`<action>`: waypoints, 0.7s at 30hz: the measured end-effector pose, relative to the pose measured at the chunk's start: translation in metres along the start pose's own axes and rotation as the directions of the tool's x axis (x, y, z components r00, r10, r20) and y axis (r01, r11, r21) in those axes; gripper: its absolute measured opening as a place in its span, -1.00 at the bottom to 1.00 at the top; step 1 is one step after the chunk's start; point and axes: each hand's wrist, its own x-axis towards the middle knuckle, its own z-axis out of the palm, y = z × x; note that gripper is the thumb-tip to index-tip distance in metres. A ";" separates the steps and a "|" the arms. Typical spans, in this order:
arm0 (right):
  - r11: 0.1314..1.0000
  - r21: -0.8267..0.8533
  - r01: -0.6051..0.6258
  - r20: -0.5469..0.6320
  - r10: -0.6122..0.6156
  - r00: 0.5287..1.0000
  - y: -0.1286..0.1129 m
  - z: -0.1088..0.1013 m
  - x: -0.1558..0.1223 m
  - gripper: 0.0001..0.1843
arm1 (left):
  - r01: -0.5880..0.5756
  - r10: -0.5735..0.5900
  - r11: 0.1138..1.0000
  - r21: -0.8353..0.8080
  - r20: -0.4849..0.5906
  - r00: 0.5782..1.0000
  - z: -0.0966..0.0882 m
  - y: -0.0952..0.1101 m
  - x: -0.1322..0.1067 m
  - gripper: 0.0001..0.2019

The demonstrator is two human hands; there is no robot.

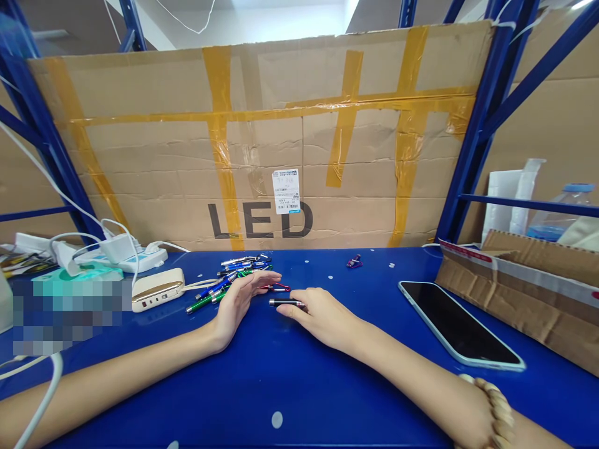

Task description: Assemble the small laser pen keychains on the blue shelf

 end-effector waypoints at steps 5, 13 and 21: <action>1.000 -0.025 0.016 0.010 -0.015 1.000 0.003 0.000 0.001 -0.62 | 0.019 -0.019 1.000 0.013 -0.003 1.000 0.000 0.002 0.000 -0.57; 0.996 -0.090 0.021 0.042 -0.018 0.999 0.002 0.003 -0.001 -0.54 | 0.084 -0.093 0.972 0.220 0.031 0.995 0.005 0.007 0.000 -0.68; 0.986 -0.029 0.167 -0.041 -0.168 0.985 0.017 0.006 0.004 -0.70 | -0.126 0.034 0.747 0.653 0.152 0.988 0.008 -0.007 -0.005 -0.65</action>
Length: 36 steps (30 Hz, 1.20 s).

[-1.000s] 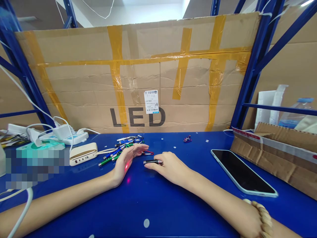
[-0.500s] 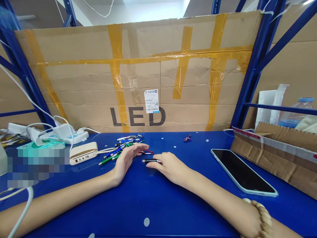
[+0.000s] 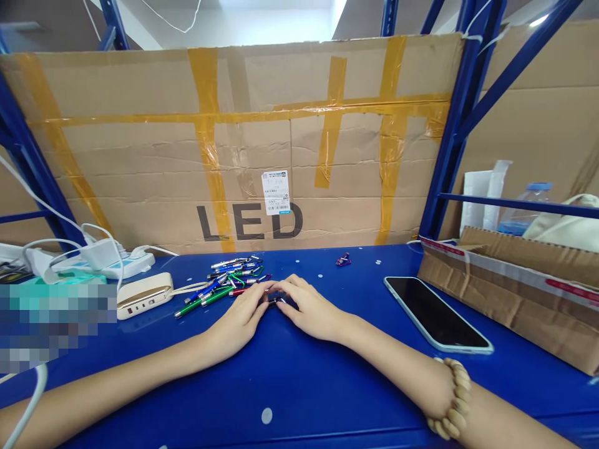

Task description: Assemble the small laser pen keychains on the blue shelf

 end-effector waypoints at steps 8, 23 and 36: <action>0.763 -0.348 -0.544 -0.205 0.505 0.839 0.048 -0.028 0.001 -0.38 | 0.021 -0.002 0.926 0.377 -0.050 0.999 -0.012 -0.013 0.003 -0.44; 0.866 -0.318 -0.387 -0.224 0.328 0.918 0.065 -0.044 0.001 -0.70 | -0.368 0.328 0.913 0.174 0.218 0.919 -0.018 0.009 0.001 -0.75; 0.991 -0.104 0.081 0.013 -0.080 0.997 0.014 -0.013 0.003 -0.72 | -0.240 0.242 0.938 0.248 0.022 0.970 -0.016 0.005 0.003 -0.75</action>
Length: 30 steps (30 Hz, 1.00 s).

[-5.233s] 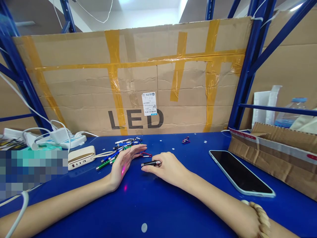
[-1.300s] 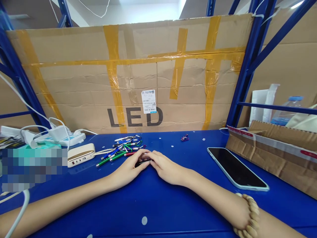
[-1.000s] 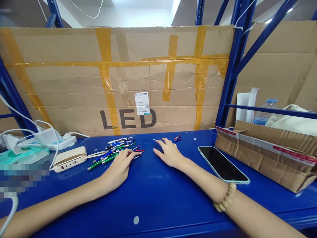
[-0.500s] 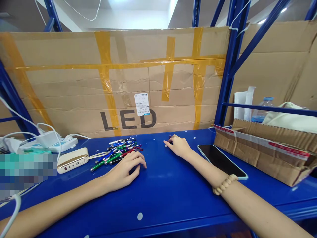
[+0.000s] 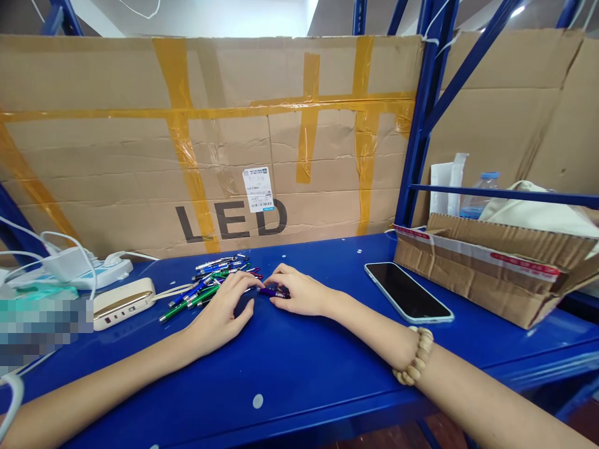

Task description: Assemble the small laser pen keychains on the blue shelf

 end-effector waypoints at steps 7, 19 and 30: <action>0.998 -0.056 0.002 0.074 0.002 0.997 -0.004 -0.002 -0.002 -0.76 | 0.051 -0.052 0.999 0.015 0.039 0.998 0.003 -0.001 0.001 -0.76; 0.978 -0.193 0.082 0.109 -0.061 0.992 -0.010 -0.007 -0.005 -0.82 | 0.057 -0.061 0.997 0.048 0.081 0.995 0.005 -0.004 0.003 -0.85; 0.957 -0.290 0.033 -0.012 -0.037 0.999 -0.013 -0.009 -0.004 -0.74 | 0.066 -0.071 0.994 0.083 0.058 0.996 0.005 -0.005 0.001 -0.88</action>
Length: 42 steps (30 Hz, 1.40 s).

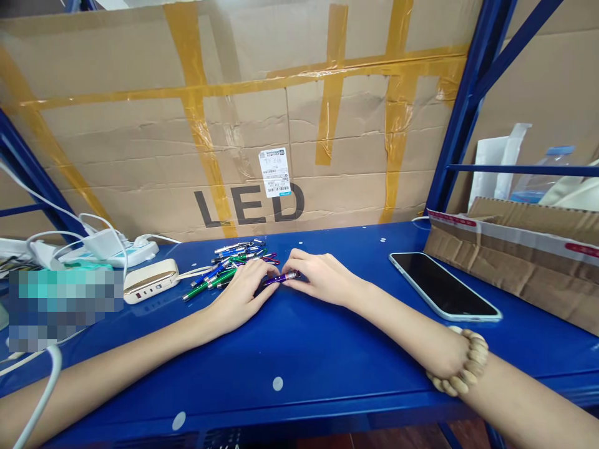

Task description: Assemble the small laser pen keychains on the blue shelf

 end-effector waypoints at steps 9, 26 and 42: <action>0.999 0.052 -0.012 0.030 0.010 0.999 0.000 0.000 0.002 -0.76 | 0.046 -0.046 0.999 -0.010 0.005 0.999 0.000 0.000 -0.002 -0.88; 0.994 0.109 -0.026 0.099 0.015 0.995 -0.004 -0.005 0.002 -0.86 | 0.057 -0.056 0.998 -0.030 0.029 0.998 -0.001 0.004 -0.001 -0.85; 0.995 0.061 -0.075 0.025 0.074 0.997 -0.008 -0.006 0.002 -0.87 | 0.044 -0.044 0.999 0.010 0.043 0.998 -0.002 0.004 0.000 -0.83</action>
